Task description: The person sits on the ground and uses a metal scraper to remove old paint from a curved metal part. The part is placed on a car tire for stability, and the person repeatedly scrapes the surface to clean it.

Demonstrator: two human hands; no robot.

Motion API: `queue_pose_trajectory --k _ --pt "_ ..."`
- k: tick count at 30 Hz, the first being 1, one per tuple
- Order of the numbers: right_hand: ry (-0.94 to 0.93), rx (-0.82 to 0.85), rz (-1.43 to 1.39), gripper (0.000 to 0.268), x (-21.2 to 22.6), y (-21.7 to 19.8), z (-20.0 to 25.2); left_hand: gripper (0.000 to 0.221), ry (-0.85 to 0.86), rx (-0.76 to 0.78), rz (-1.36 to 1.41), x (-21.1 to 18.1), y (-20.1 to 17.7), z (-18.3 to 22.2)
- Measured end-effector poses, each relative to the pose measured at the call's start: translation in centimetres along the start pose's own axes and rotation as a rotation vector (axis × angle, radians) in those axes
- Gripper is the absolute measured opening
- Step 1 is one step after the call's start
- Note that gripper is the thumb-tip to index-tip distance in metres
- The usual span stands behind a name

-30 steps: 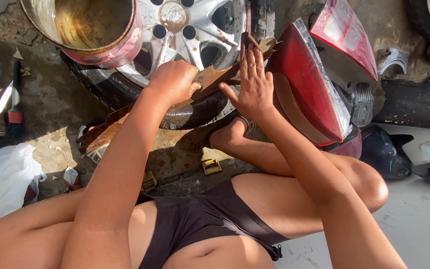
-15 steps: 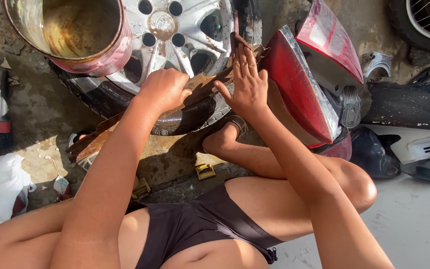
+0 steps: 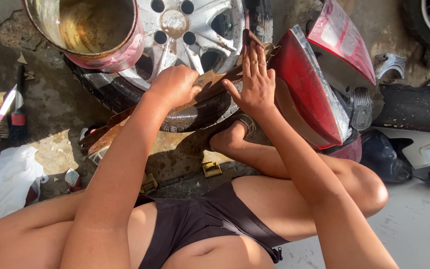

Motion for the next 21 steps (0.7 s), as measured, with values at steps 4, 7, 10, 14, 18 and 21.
queue_pose_trajectory --k 4,7,10,14,18,21 --pt "-0.025 0.043 -0.056 0.115 0.1 3.5 1.7 0.021 0.038 -0.048 -0.004 -0.2 -0.3 -0.6" --pt "0.042 0.055 -0.136 0.098 0.2 1.9 0.8 0.021 0.002 -0.026 0.046 0.2 0.3 0.2" --pt "0.014 0.044 -0.116 0.110 0.3 2.7 2.2 0.020 0.026 -0.030 0.052 -0.4 0.4 0.1" --pt "0.045 0.067 -0.163 0.098 0.4 2.0 0.7 0.019 0.022 -0.058 0.049 -0.1 -0.1 0.0" --pt "0.063 0.078 -0.146 0.106 0.6 3.8 2.1 0.019 0.033 -0.072 0.048 -0.2 0.5 0.1" --pt "0.071 -0.058 -0.150 0.092 0.6 0.4 0.2 0.021 0.045 -0.080 0.040 -0.2 0.5 0.0"
Point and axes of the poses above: each hand's wrist, its own z-axis away from the middle knuckle, its own y-axis out of the palm, x = y × z, the point moved 4 cm from there along -z, towards the middle knuckle, and after that the axes turned 4 degrees about -x, right-handed, at the moved point
